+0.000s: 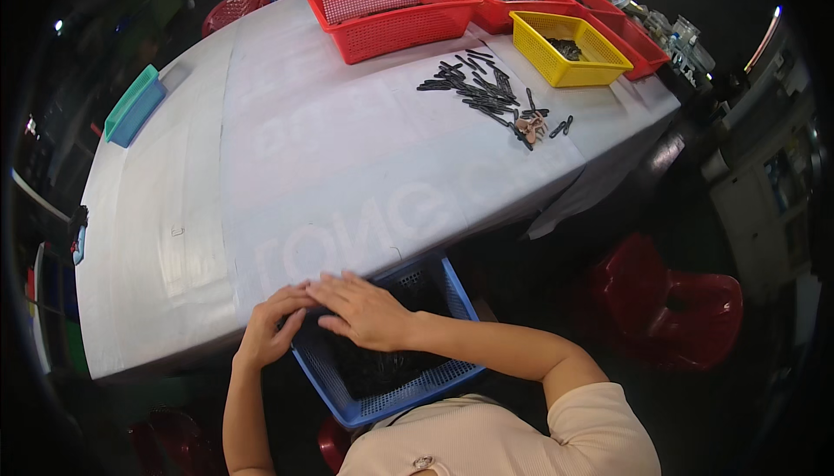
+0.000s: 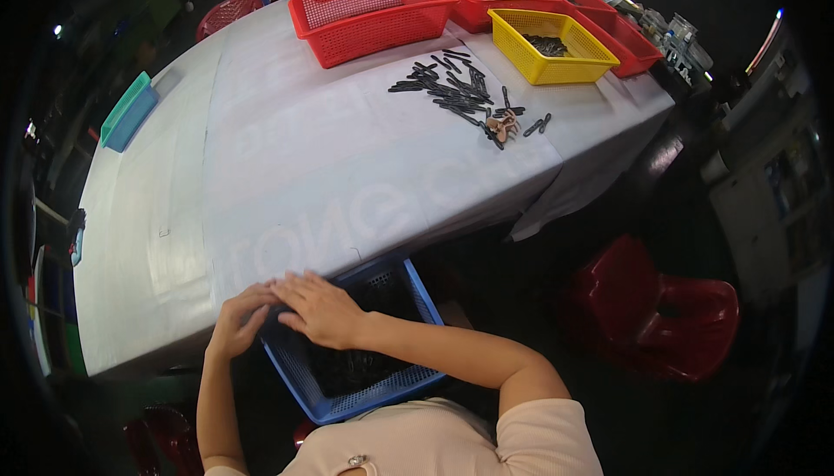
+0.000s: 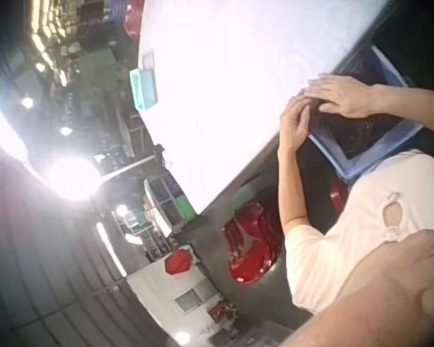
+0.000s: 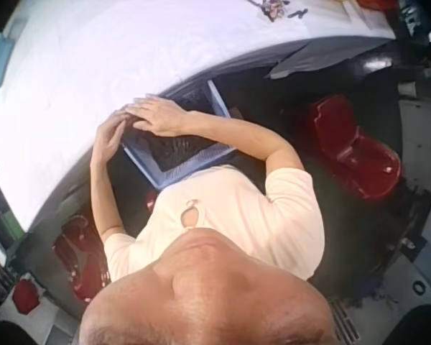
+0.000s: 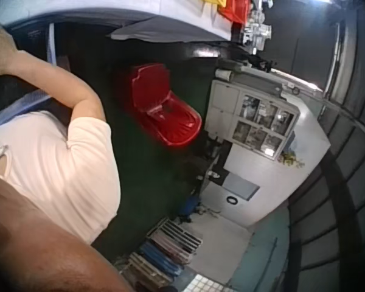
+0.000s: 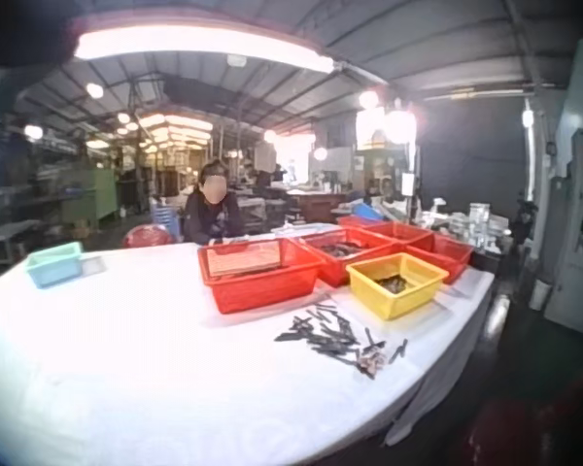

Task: The person sorts black plastic components on a white table by picking them from a blue basket and arranging them into lines.

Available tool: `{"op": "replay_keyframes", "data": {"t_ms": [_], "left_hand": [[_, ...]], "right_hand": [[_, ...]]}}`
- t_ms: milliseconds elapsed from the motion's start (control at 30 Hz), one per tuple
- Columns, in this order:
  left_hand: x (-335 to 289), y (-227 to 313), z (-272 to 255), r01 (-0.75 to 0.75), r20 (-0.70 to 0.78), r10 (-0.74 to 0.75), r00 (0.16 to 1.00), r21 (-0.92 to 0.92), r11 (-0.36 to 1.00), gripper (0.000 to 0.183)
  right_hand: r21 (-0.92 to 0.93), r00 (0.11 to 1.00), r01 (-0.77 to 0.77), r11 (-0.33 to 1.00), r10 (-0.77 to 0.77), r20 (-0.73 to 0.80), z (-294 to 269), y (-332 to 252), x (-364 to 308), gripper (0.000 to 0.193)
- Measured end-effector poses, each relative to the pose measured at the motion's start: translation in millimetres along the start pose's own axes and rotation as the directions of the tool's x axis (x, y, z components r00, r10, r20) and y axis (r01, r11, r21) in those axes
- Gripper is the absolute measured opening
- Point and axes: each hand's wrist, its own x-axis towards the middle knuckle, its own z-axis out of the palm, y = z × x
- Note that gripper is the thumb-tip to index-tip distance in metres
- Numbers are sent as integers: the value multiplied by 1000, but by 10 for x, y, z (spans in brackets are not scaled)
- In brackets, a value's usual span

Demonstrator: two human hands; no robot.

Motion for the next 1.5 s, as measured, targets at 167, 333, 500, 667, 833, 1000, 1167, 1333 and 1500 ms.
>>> {"op": "replay_keyframes", "data": {"t_ms": [167, 333, 500, 667, 833, 1000, 1167, 1333, 1500], "left_hand": [[24, 543, -315, -178, -276, 146, 950, -92, 980, 27], [571, 1323, -146, -560, -338, 447, 828, -488, 669, 53], [1196, 1368, 95, -691, -405, 742, 535, -714, 109, 57], [1346, 1384, 31, -614, -395, 745, 538, -789, 24, 54], [1118, 1349, -12, -436, -307, 668, 678, -899, 29, 45], [1006, 1558, 331, -573, -602, 572, 557, -777, -260, 38], [615, 1751, 411, -600, -630, 422, 653, -769, -221, 35], [467, 1671, 314, -612, -633, 495, 595, -756, -232, 35], [-19, 1432, -121, -658, -669, 183, 720, -575, 487, 33]], "right_hand": [[44, 971, 96, 994, -84, -222, -970, 316, 259, 33], [-233, 766, -467, 853, 258, -589, -2472, 2321, 863, 48], [-153, 453, -882, 446, 714, -534, -2972, 3040, 1080, 69], [-247, 427, -904, 350, 765, -482, -2767, 3021, 1105, 72], [-292, 587, -802, 521, 598, -546, -2306, 2760, 1041, 58], [-328, 727, -654, 681, 446, -522, -1780, 2373, 1169, 53], [-283, 860, -409, 868, 262, -437, -1084, 1857, 1429, 48], [-69, 940, -163, 984, 134, -315, -728, 1143, 1537, 38], [136, 899, 52, 989, 13, -437, -1062, 879, 1376, 20]]}}
